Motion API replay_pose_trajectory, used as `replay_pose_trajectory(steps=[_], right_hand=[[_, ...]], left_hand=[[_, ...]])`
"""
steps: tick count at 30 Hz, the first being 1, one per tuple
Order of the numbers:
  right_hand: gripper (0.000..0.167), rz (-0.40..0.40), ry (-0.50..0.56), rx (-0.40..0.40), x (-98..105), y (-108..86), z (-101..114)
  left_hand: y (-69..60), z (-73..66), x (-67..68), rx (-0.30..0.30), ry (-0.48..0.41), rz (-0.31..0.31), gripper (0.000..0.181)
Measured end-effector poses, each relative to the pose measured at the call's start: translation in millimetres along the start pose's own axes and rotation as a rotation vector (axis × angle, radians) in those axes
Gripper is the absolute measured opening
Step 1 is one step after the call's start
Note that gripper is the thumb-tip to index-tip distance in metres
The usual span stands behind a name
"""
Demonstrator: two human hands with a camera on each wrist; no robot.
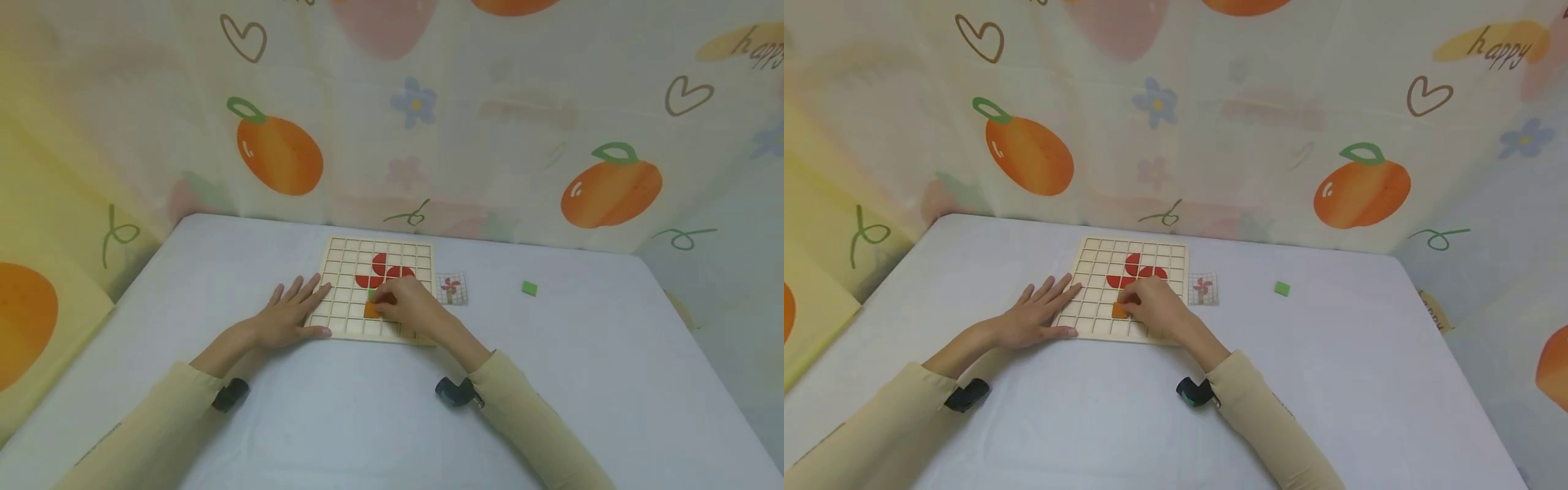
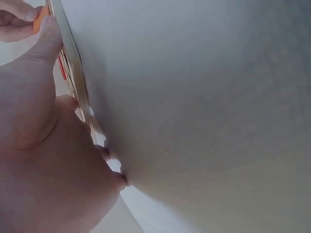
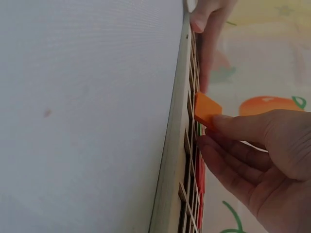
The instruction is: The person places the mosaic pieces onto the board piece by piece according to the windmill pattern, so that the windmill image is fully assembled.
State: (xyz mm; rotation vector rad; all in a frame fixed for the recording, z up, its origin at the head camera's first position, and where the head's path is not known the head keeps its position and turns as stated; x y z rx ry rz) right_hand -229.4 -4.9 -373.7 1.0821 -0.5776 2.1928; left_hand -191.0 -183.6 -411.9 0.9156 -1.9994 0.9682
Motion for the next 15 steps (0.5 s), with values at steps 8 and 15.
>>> replay_pose_trajectory(steps=[8, 15], right_hand=[[0.009, 0.008, 0.022, -0.008, 2.3, 0.2, -0.7], [0.013, 0.015, -0.079, -0.03, -2.6, 3.3, -0.6]], left_hand=[[-1.8, -1.6, 1.4, -0.025, 0.003, -0.009, 0.088], [-1.8, -2.1, 2.6, -0.034, -0.009, -0.024, 0.088]])
Point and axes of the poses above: each hand's wrist, its own y-axis towards the middle knuckle, its own x-axis out of the back of the hand, z = x × y, the point moved 8 cm from there along y, towards the middle knuckle, and after that the axes turned 10 degrees about z, right-handed, at the moved point
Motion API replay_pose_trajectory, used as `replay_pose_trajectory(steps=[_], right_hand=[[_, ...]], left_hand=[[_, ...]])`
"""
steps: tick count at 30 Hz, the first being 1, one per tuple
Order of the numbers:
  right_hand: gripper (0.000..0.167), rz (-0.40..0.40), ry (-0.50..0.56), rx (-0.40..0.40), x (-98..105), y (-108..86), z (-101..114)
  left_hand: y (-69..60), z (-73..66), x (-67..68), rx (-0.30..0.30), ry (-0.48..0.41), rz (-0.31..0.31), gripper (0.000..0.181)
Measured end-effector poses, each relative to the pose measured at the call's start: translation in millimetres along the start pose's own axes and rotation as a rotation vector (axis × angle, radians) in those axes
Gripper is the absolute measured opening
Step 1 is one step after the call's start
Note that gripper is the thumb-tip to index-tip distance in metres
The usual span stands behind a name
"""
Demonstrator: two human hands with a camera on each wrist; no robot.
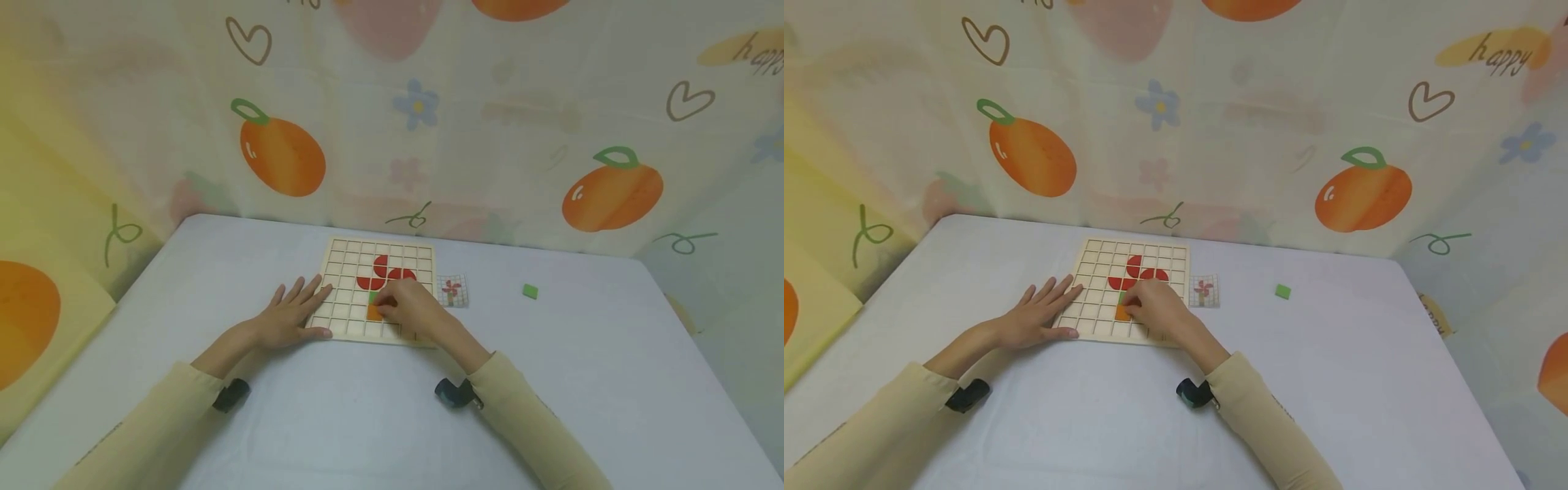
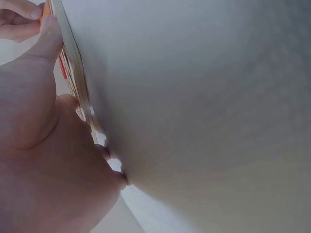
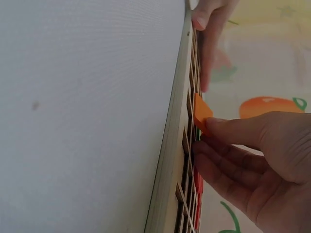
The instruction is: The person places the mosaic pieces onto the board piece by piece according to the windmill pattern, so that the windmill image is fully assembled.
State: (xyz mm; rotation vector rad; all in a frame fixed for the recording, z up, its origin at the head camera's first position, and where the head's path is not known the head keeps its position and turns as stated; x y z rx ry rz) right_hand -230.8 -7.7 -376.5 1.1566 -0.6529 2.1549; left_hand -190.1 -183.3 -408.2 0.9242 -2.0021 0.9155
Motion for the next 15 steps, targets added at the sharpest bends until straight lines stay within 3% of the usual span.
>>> replay_pose_trajectory(steps=[15], right_hand=[[0.013, -0.015, -0.094, -0.005, -1.8, 0.9, 5.1]], left_hand=[[0.4, 1.4, -1.6, 0.018, 0.005, 0.012, 0.089]])
Point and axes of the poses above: each hand's wrist, its own y-axis towards the middle knuckle, its own x-axis out of the back of the hand, z = x × y, the point moved 8 cm from there along y, towards the middle knuckle, and after that the axes turned 10 degrees about z, right-handed, at the moved point
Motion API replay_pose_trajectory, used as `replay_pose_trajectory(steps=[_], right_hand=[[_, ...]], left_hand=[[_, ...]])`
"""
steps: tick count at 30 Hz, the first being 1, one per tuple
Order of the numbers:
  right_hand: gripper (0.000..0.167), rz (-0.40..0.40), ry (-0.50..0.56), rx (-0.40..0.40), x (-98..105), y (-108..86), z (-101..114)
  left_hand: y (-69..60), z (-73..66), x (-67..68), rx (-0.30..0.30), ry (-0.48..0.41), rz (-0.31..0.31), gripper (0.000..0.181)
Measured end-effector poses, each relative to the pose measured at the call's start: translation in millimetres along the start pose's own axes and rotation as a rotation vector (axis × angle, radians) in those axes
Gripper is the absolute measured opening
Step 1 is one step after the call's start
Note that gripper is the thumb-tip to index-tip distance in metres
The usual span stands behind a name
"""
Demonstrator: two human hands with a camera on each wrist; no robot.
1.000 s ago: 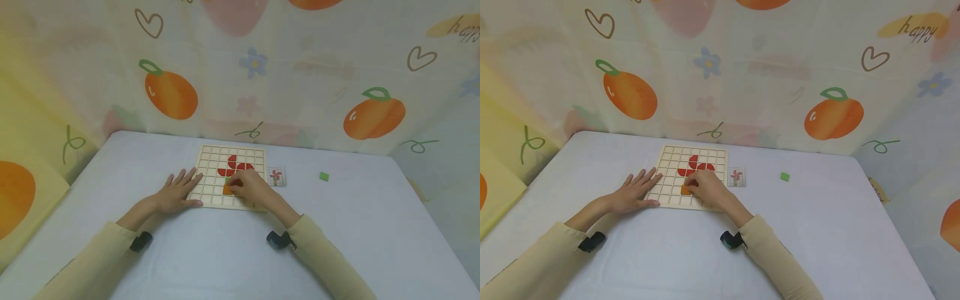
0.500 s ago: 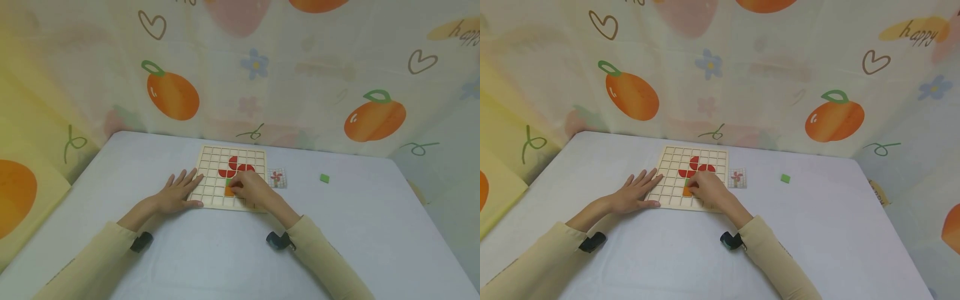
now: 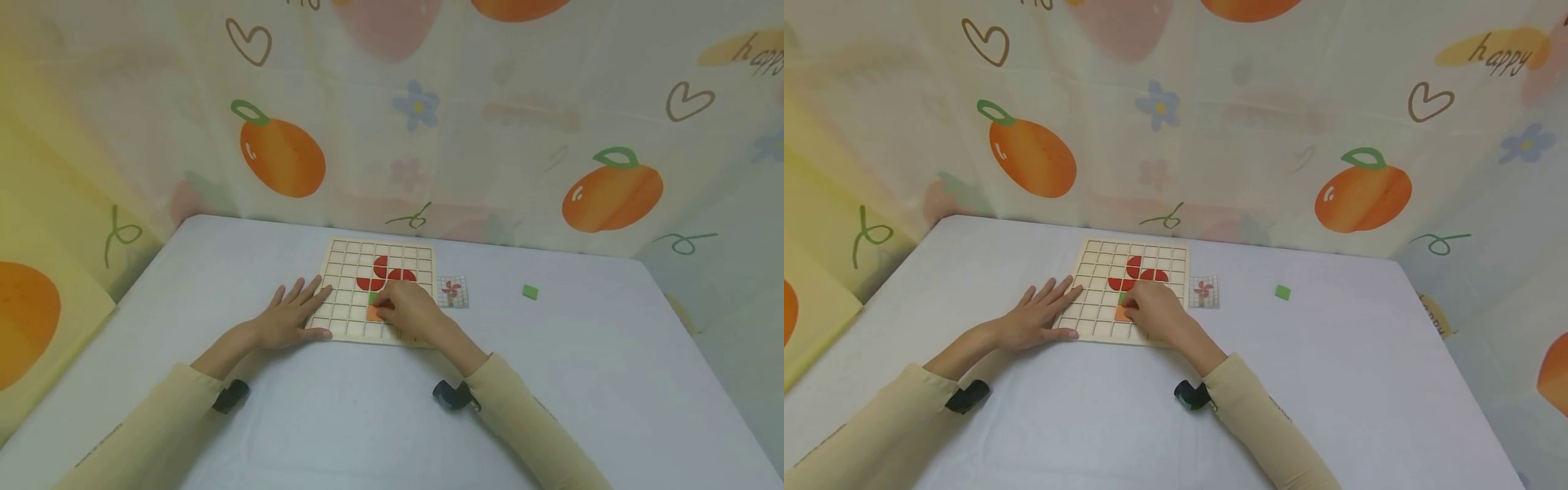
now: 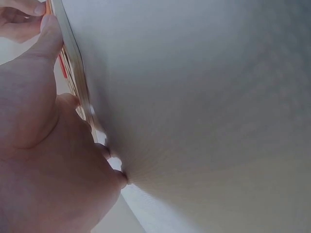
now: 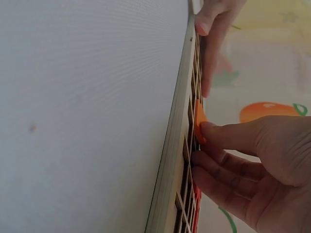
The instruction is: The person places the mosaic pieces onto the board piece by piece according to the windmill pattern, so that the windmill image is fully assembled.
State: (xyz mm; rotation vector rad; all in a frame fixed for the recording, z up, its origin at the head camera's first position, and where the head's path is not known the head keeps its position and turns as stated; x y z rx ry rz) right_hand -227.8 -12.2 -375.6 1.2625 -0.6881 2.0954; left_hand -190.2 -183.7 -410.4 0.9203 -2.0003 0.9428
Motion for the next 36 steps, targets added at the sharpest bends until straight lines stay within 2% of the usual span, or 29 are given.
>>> replay_pose_trajectory(steps=[9, 19, 25, 29, 36], right_hand=[[0.006, 0.0, -0.02, 0.009, 1, -1.2, 2], [0.012, 0.042, 0.034, -0.017, 2, -5.9, -5], [0.012, 0.023, 0.083, -0.02, 11, -10.4, -19], [0.012, 0.031, 0.067, -0.067, 20, -14.9, -30], [0.017, -0.001, 0.049, -0.115, 41, -28.7, -54]], left_hand=[[-0.9, -0.6, 0.4, 0.002, 0.002, -0.005, 0.088], [-0.4, 2.6, -3.3, 0.002, -0.004, -0.001, 0.089], [-1.1, 1.0, -2.6, 0.006, 0.001, -0.002, 0.088], [0.6, 1.2, -2.4, 0.007, 0.006, 0.001, 0.089], [2.3, 2.7, -1.3, 0.003, 0.013, 0.002, 0.091]])
Point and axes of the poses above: each hand's wrist, its own y-axis towards the middle knuckle, its own x-axis out of the back of the hand, z = x × y, the point moved 8 cm from there along y, towards the middle knuckle, and after that the axes turned 10 degrees about z, right-handed, at the moved point
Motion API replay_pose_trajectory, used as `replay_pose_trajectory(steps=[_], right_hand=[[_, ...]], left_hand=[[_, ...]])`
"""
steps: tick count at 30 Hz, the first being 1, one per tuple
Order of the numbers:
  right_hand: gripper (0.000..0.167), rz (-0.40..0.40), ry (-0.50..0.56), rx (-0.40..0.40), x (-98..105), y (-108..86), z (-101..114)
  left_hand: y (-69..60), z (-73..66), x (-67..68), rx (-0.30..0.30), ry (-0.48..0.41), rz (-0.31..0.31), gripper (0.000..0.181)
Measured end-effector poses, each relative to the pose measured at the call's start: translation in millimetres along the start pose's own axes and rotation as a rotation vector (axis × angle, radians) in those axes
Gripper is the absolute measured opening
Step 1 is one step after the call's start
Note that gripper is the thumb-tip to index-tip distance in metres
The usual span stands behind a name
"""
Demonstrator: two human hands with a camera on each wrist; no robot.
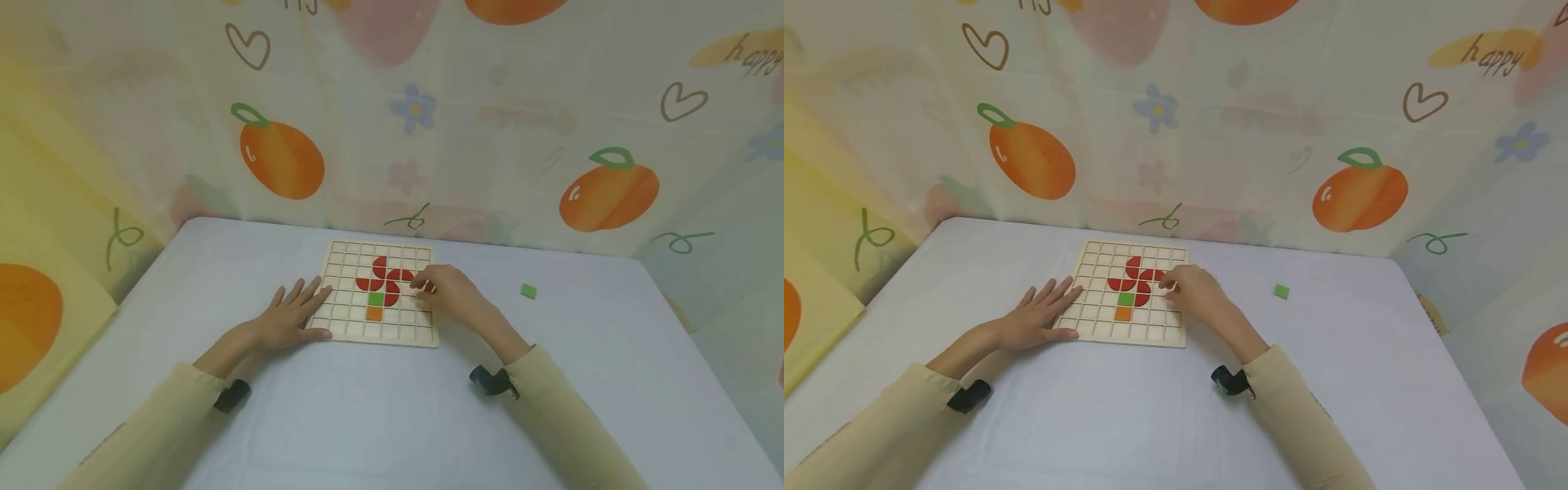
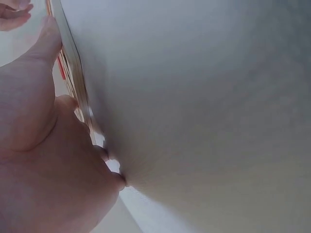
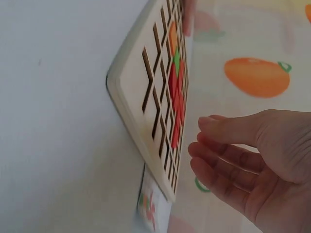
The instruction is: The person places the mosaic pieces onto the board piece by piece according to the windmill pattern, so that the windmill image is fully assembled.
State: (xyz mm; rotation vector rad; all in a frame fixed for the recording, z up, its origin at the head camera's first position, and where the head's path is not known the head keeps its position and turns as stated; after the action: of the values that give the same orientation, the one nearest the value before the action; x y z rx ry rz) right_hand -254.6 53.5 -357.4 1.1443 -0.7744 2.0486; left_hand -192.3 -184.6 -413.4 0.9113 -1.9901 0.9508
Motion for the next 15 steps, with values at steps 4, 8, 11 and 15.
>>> replay_pose_trajectory(steps=[4, 8, 11, 15], right_hand=[[0.018, -0.007, 0.009, -0.036, 10, -8.5, -19], [0.018, -0.042, 0.009, -0.031, 20, -19.9, -38], [0.018, -0.075, 0.002, -0.026, 26, -27.5, -51], [0.018, -0.086, -0.029, -0.043, 30, -36.8, -67]], left_hand=[[-1.1, -1.9, 1.3, -0.004, -0.004, -0.004, 0.09], [-1.8, -4.8, 2.6, -0.008, -0.011, -0.009, 0.089], [-2.1, -5.2, 2.7, -0.002, -0.003, -0.006, 0.088], [-2.2, -4.8, 2.4, -0.003, -0.006, -0.008, 0.088]])
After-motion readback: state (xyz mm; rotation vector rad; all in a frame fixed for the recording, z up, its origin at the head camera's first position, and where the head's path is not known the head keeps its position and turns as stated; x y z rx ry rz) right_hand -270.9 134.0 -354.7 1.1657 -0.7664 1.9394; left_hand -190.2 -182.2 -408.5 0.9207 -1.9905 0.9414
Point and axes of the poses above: each hand's wrist, its own y-axis towards the middle knuckle, its own x-axis out of the back of the hand, z = x × y, the point moved 8 cm from there along y, towards the middle knuckle, and after that the axes turned 10 degrees about z, right-handed, at the moved point
